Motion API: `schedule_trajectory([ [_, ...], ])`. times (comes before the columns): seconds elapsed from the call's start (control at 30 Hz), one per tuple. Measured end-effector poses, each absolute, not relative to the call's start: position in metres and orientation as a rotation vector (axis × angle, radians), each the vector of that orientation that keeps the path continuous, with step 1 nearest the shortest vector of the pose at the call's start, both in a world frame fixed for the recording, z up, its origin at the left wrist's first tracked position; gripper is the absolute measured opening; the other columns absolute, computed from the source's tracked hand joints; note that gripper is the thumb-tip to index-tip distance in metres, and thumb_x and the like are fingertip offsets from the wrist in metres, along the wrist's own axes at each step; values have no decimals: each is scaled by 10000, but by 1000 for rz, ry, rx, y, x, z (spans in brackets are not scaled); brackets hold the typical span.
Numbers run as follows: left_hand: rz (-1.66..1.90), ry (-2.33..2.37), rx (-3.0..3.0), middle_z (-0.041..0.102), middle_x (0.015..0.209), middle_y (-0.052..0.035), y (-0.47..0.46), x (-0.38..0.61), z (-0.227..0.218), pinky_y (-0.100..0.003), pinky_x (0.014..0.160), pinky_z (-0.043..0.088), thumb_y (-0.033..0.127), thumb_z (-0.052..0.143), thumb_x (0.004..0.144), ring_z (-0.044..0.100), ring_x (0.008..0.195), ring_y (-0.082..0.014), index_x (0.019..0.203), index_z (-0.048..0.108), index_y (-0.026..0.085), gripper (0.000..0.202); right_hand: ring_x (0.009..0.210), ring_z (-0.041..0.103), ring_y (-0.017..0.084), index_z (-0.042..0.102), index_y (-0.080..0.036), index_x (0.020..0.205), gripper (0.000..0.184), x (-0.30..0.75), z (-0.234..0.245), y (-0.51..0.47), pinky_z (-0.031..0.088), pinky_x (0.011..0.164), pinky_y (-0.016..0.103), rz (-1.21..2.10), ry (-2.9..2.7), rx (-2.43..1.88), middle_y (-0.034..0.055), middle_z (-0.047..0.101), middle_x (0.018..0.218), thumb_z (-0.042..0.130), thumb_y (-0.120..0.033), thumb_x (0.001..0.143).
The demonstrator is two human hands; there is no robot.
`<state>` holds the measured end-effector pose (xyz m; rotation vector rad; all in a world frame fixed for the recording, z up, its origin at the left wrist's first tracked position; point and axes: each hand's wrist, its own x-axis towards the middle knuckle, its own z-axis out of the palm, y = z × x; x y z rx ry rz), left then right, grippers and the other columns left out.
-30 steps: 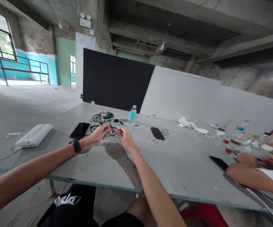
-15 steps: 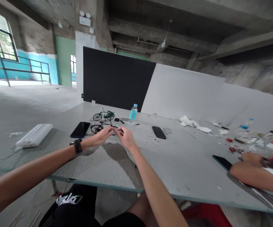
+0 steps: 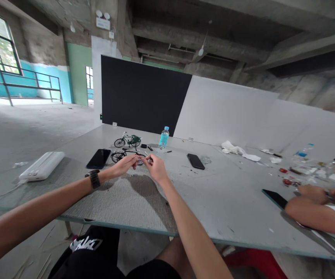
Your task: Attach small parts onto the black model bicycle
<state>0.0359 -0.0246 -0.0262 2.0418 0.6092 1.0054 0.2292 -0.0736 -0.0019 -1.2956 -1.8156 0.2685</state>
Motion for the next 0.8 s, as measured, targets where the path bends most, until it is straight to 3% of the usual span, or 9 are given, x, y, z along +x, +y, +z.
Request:
schedule_trajectory([
  [0.17,1003,610,1967,530,727,-14,-22,36,-27,-304,719,410,586,372,1002,499,703,-167,834,564,189,471,508,356,120,601,-197,811,500,231,-4,-71,260,521,258,227,-1812,-1298,-64,390,540,575,-688,901],
  [0.43,1030,623,2030,552,699,-15,-26,34,-23,-280,682,421,437,379,1032,513,672,-151,777,557,184,400,513,357,117,590,-196,798,493,231,-3,-72,258,518,255,224,-1825,-1301,-60,395,551,583,-678,903],
  [0.63,1057,611,1994,575,702,-16,-24,35,-21,-276,681,421,409,447,1012,535,676,-149,1000,705,134,377,534,396,127,649,-180,881,506,230,1,-75,299,531,254,257,-1806,-1278,-34,479,607,591,-682,891],
  [0.8,1082,578,1937,648,762,-43,-24,33,-19,-284,704,466,359,518,992,582,690,-146,1122,731,112,351,601,458,157,707,-168,882,547,232,3,-73,317,572,271,235,-1904,-1254,15,568,661,520,-680,933],
])
